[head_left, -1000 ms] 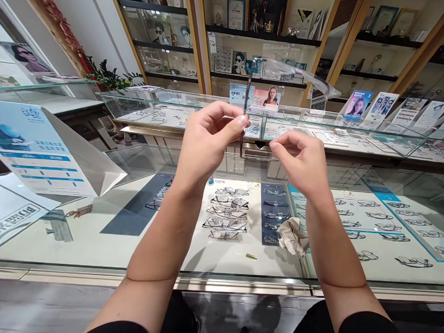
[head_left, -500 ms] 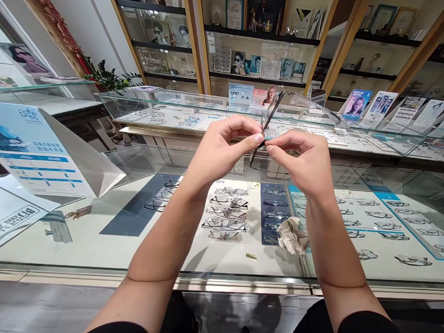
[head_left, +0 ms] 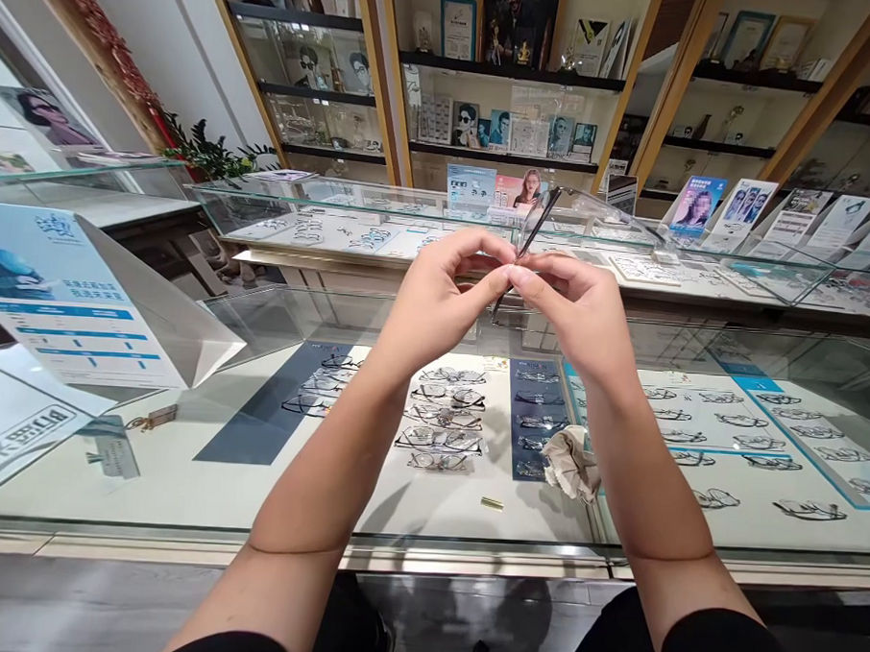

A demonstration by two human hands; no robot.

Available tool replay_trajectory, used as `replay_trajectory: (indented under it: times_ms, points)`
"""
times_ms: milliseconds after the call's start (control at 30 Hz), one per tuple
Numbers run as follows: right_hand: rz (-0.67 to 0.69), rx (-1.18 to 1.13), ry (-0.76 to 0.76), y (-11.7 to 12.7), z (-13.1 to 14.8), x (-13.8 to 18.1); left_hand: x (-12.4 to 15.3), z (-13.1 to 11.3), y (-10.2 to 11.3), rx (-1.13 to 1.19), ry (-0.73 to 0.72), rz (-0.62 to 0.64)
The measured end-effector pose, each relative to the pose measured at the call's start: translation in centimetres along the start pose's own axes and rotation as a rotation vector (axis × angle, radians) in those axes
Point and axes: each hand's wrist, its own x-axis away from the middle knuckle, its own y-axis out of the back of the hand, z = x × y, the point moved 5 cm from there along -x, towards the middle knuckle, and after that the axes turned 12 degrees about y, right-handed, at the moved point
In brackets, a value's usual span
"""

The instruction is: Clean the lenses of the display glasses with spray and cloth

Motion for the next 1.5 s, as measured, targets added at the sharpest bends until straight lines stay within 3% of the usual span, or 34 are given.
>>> replay_trajectory:
  times_ms: [233,433,767,1000,1167,1333,1433,1500]
  points:
    - [-0.054,-0.031,-0.031,-0.1,-0.8,0.0,0.4,-0.3,-0.1,-0.104,-0.054,-0.008]
    - [-0.086,-0.042,-0.031,0.1,-1.2,-0.1,0.6,-0.6,-0.2,-0.126,-0.061,0.062]
    - [-0.014,-0.095,-0.078,0.6,-1.2,-0.4,0.6,-0.4,0.2,-0.102,-0.048,0.151]
    - [0.007,-0.04,-0.013,0.3,-0.8,-0.5,0.6,-0.4,0.2,-0.092,-0.05,0.175]
    - [0.041,0.017,0.031,0.0,-0.1,-0.5,0.8,-0.4,-0.6,-0.061,-0.047,0.118]
    - [0.025,0.072,0.089,0.3,1.0,-0.1,1.6,-2.3,-0.1,-0.073,-0.058,0.032]
    - [-0.003,0.171,0.124,1.1,1.6,0.0,1.7,-2.3,1.9,-0.12,-0.085,-0.148]
    - [-0.033,0.232,0.141,1.6,1.4,-0.1,1.8,-0.5,3.7,-0.13,-0.093,-0.308]
